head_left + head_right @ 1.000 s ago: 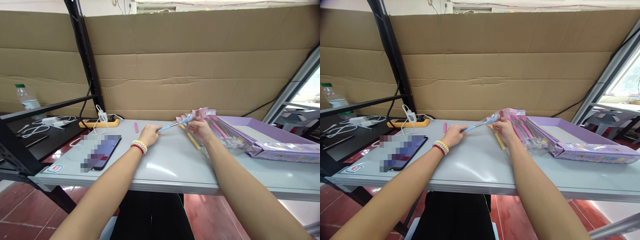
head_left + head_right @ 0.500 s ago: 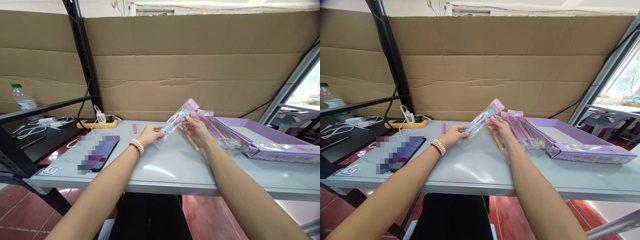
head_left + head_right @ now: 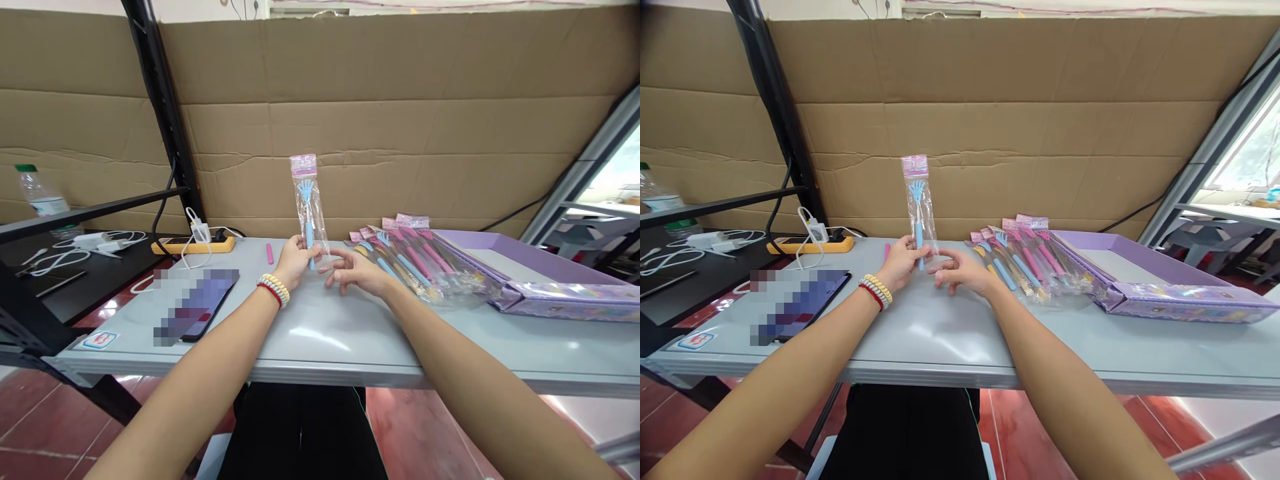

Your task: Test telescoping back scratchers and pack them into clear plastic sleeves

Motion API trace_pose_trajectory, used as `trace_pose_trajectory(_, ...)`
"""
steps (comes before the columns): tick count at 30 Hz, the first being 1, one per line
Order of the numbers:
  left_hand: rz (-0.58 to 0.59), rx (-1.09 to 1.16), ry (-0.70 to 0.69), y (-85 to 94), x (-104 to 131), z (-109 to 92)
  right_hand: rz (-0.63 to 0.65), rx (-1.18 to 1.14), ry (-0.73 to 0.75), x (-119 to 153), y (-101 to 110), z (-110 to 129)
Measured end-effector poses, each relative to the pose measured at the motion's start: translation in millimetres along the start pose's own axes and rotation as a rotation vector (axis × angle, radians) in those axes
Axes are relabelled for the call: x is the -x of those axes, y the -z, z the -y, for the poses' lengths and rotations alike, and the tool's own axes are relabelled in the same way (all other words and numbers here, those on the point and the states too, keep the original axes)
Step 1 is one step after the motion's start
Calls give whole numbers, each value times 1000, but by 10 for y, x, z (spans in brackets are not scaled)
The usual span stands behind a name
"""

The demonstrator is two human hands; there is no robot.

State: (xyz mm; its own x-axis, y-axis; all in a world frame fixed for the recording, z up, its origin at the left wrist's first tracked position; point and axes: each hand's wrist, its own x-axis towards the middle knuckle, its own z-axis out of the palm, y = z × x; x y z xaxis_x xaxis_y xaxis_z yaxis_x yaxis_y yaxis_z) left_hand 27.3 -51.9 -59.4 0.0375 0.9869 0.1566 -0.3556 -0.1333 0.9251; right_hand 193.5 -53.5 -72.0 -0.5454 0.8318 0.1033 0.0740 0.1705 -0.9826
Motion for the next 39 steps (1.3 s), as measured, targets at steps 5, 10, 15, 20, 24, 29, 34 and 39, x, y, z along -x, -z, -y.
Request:
trace_pose_trajectory(5, 40, -43, 27, -4, -7, 40, -148, 87, 18, -8, -2, 10)
trace_pose_trajectory(10, 146, -91, 13, -36, 28, 97, -181, 146, 48, -41, -45, 10)
trace_pose_trajectory(15, 192, -197, -28, -84, 58, 98, -290, 125, 103, -75, 20, -34)
trace_pose_trajectory(20, 213, -479, -95, -70, 44, 88, -371, 163, 138, -116, 99, -77)
trace_pose_trajectory(24, 278, -677, -156, -48, 51, 86, -511, 129, 188, -159, 114, -112)
trace_pose_trajectory(29, 309, -834, -184, -37, 83, 68, -750, 148, 252, -160, 193, -42)
trace_pose_trajectory(34, 318, -1114, -272, 64, 45, 112, -1175, 464, 67, 76, 554, 150)
trace_pose_trajectory(39, 362, -1312, -290, 137, 5, 152, -1255, 739, -316, 456, 1022, 207)
